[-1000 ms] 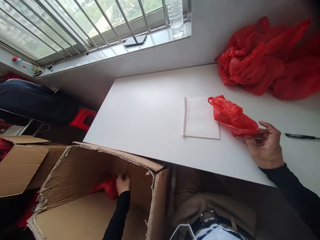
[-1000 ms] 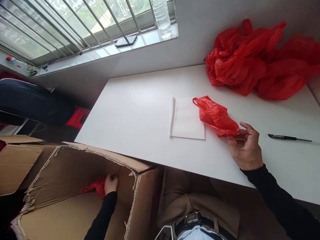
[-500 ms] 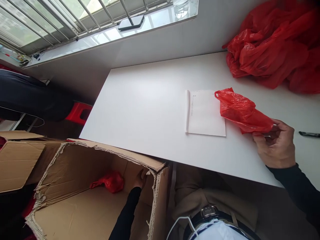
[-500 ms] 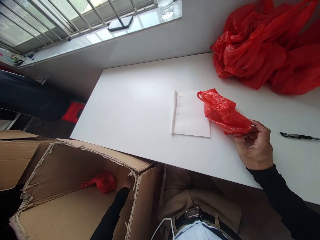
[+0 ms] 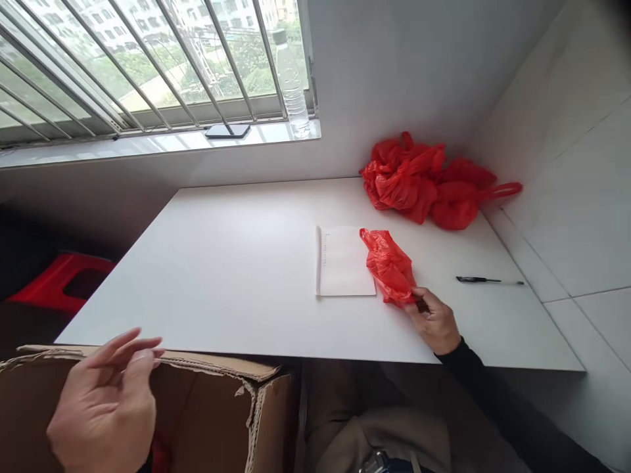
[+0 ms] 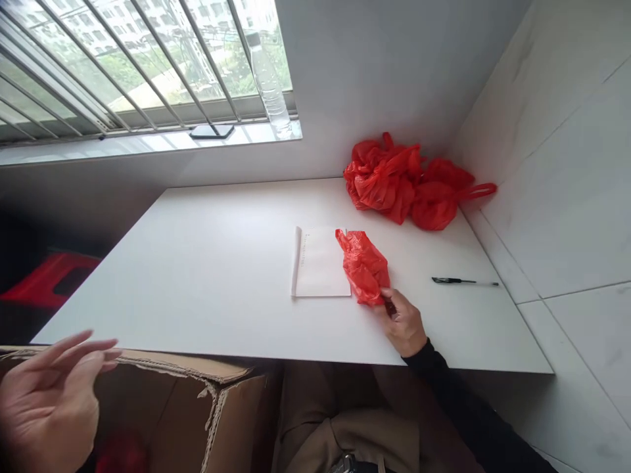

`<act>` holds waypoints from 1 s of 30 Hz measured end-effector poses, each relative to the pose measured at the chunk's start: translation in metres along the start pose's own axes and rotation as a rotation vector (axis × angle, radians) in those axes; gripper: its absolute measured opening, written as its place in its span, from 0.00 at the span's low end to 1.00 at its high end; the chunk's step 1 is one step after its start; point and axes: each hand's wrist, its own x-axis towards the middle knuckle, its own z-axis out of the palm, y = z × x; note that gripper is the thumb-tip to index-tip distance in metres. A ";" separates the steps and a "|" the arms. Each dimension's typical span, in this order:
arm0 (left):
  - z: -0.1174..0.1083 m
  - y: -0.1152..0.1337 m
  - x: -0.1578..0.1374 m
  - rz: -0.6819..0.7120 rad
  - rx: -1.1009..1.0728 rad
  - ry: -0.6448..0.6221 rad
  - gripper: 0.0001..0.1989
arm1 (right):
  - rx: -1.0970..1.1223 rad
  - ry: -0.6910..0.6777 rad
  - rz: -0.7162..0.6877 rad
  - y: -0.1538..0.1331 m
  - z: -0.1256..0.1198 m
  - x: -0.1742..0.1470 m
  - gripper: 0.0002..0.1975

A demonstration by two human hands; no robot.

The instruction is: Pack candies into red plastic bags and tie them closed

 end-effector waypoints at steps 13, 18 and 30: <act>0.187 0.152 -0.092 0.630 0.016 -1.057 0.17 | -0.114 -0.192 -0.302 -0.045 -0.015 0.050 0.20; 0.180 0.136 -0.070 0.628 0.057 -1.036 0.09 | -0.101 -0.167 -0.194 -0.030 -0.030 0.061 0.09; 0.161 0.130 -0.057 0.655 -0.128 -0.848 0.08 | 0.046 -0.298 -0.143 -0.065 -0.031 0.045 0.10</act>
